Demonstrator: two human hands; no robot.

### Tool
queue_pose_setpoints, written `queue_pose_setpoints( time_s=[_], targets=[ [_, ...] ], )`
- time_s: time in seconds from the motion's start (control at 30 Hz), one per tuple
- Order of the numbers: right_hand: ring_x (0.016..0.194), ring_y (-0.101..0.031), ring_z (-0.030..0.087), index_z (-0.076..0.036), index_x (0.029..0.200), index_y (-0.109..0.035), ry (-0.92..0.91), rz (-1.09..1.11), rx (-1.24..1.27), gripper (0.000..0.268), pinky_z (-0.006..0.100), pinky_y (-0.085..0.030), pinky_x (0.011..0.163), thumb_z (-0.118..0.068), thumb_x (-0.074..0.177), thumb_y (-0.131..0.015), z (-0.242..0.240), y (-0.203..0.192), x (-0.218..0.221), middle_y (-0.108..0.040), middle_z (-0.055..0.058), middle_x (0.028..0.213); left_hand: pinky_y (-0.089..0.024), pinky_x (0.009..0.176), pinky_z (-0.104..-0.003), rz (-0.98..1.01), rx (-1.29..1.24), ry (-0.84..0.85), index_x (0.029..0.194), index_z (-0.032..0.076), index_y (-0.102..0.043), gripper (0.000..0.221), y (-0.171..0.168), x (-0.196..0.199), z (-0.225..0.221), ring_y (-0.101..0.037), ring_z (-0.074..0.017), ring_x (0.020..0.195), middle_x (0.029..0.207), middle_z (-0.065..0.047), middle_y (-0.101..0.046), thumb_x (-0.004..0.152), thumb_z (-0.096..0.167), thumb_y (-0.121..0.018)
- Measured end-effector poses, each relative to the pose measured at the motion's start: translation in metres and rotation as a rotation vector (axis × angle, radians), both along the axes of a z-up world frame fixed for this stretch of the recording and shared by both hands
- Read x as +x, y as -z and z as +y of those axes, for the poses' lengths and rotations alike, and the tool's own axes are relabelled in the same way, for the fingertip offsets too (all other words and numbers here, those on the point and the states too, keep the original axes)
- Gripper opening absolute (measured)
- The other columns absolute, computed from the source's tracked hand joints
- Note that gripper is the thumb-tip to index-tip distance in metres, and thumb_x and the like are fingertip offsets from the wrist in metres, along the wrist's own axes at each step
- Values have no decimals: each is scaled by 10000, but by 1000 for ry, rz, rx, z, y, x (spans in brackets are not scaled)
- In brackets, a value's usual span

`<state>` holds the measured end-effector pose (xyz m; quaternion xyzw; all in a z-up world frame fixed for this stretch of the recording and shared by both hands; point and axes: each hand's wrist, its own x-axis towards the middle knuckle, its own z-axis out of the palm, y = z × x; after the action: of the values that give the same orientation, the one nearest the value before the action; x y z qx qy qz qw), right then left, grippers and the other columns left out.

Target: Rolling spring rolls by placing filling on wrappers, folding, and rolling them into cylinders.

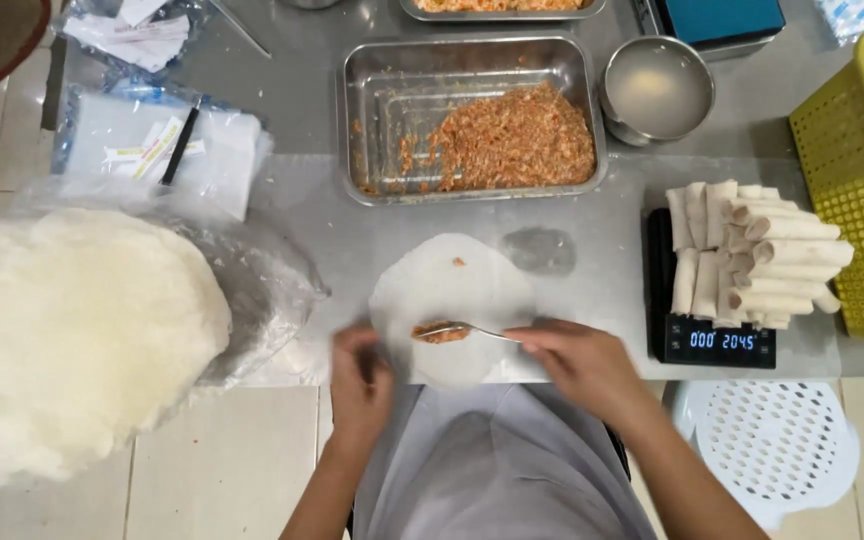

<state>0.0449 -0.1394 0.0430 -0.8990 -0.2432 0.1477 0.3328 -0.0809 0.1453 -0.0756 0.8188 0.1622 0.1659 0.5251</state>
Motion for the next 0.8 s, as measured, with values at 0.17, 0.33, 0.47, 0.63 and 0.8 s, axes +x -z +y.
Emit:
queue_pose_setpoints(
  time_s=[0.17,0.33,0.47,0.63,0.8],
  targets=[
    [833,-705,182,-354,1326,-672,-54,-89,-140,451,384,-566,685,-128,954,-557,-9,-8,-6,-737,-66,991,-433,985,-454,-139,620,389,1204,157,-618,329,-40,-9,-27,-577,-273,1119,1221,-43,-616,875,154,-608],
    [1041,-596,289,-49,1479,-537,1,-308,246,410,337,-441,1015,-36,1080,-443,-24,37,47,-529,150,1084,-403,885,-438,-162,708,314,1094,213,-702,231,-43,-5,-34,-572,-252,1055,1146,1,-637,983,406,-640],
    [1125,-552,387,-79,1530,-466,171,-512,175,647,419,-447,1075,129,917,-485,-38,97,78,-518,217,1216,-403,945,-423,-85,626,275,1011,275,-763,153,-43,-1,-41,-585,-233,1090,1115,55,-673,918,386,-714],
    [1187,-628,291,-96,1299,-691,248,-460,281,318,355,-490,1082,3,1025,-564,-93,-13,36,-621,142,1267,-411,976,-422,-29,657,269,1038,302,-756,163,-44,-1,-42,-594,-221,1085,1101,69,-660,907,384,-701],
    [1107,-675,266,-10,1190,-734,757,-382,-31,418,363,-517,1027,170,938,-454,-215,-34,27,-730,140,1204,-399,981,-420,29,714,232,1054,338,-736,175,-30,-6,-41,-567,-219,1089,1127,99,-648,888,392,-718]
  ],
)
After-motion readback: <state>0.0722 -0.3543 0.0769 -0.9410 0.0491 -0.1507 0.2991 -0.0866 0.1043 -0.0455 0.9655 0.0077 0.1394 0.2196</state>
